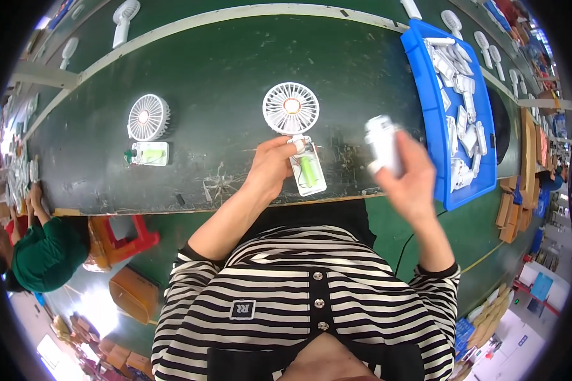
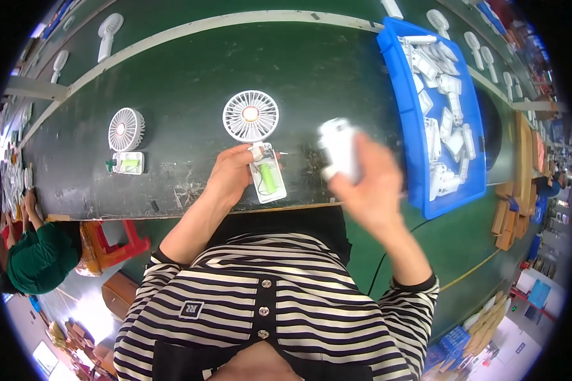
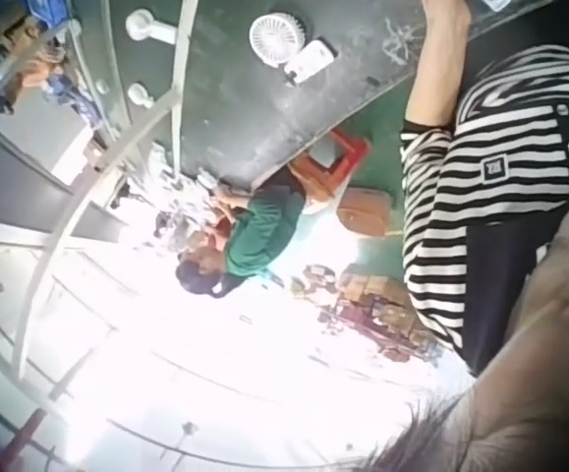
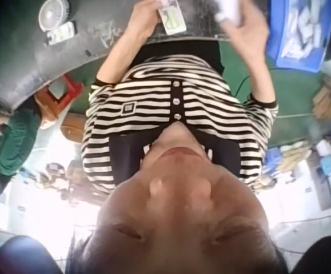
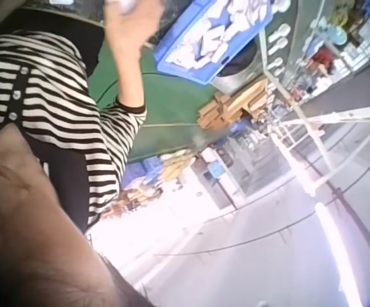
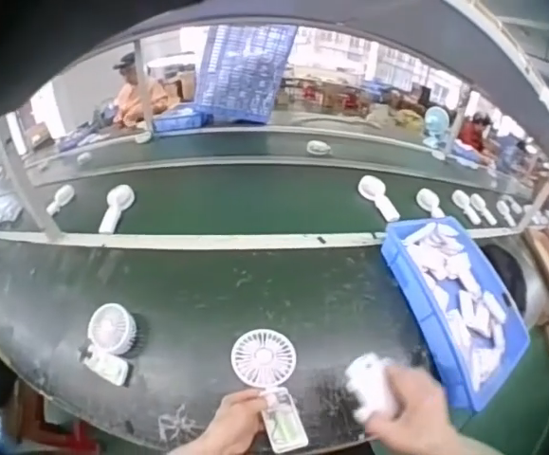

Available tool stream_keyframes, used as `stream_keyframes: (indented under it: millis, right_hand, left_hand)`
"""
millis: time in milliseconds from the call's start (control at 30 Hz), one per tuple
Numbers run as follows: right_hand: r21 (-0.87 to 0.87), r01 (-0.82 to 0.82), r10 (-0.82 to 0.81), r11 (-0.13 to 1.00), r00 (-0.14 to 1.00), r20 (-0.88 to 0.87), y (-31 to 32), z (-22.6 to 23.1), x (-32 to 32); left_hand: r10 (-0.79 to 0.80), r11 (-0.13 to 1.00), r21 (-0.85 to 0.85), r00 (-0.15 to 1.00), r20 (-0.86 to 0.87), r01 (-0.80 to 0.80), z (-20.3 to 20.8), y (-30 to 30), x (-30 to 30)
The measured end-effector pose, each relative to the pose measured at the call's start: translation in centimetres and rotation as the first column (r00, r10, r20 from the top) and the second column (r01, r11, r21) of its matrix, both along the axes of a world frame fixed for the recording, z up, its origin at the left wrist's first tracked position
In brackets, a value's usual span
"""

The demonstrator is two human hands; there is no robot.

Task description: The person assembles portable fans by connecting internal wiring and battery components, snapping plastic back covers from a tray onto the handles, and placing the assembled fans onto a conveyor track.

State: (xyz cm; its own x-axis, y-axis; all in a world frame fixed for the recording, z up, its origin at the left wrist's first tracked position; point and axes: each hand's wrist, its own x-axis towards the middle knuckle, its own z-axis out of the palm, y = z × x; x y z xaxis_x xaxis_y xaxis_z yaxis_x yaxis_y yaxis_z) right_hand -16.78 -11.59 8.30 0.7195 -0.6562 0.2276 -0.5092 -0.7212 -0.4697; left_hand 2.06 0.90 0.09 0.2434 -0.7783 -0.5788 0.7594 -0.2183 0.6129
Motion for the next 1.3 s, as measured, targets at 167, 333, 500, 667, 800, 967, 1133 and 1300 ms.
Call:
stream_keyframes:
  millis: [167, 333, 500, 667, 800, 967, 1133, 1300]
  right_hand:
    - [0.089, -0.118, 0.122, 0.989, 0.992, -0.040, 4.4, -1.3, 3.9]
    - [0.085, -0.143, 0.150, 0.986, 0.985, -0.089, 5.7, -1.9, 5.8]
    - [0.101, -0.142, 0.155, 0.985, 0.977, -0.144, 6.0, -2.5, 6.6]
    - [0.078, -0.132, 0.143, 0.988, 0.977, -0.161, 6.1, -2.8, 7.0]
    - [0.054, -0.141, 0.149, 0.989, 0.974, -0.171, 6.1, -3.0, 7.1]
    - [0.030, -0.144, 0.147, 0.989, 0.977, -0.156, 6.3, -3.3, 7.2]
    - [0.008, -0.168, 0.168, 0.986, 0.975, -0.143, 6.2, -3.6, 7.2]
    - [-0.039, -0.178, 0.171, 0.983, 0.974, -0.146, 6.2, -4.1, 7.1]
  left_hand:
    - [0.014, 1.000, 0.023, 1.000, -0.001, -0.014, -0.4, 0.2, -0.1]
    - [0.052, 0.997, 0.053, 0.997, -0.061, -0.049, 0.6, 0.0, 0.0]
    - [0.136, 0.991, 0.021, 0.982, -0.132, -0.134, 0.7, -0.2, -0.2]
    - [0.125, 0.992, 0.012, 0.986, -0.112, -0.125, 0.4, -0.3, -0.2]
    - [0.115, 0.993, -0.003, 0.988, -0.099, -0.116, 0.2, -0.4, -0.3]
    - [0.126, 0.992, -0.016, 0.988, -0.094, -0.128, 0.3, -0.4, -0.3]
    - [0.138, 0.990, -0.018, 0.985, -0.102, -0.141, 0.6, -0.5, -0.3]
    - [0.152, 0.988, -0.014, 0.978, -0.140, -0.156, 0.4, -0.6, -0.3]
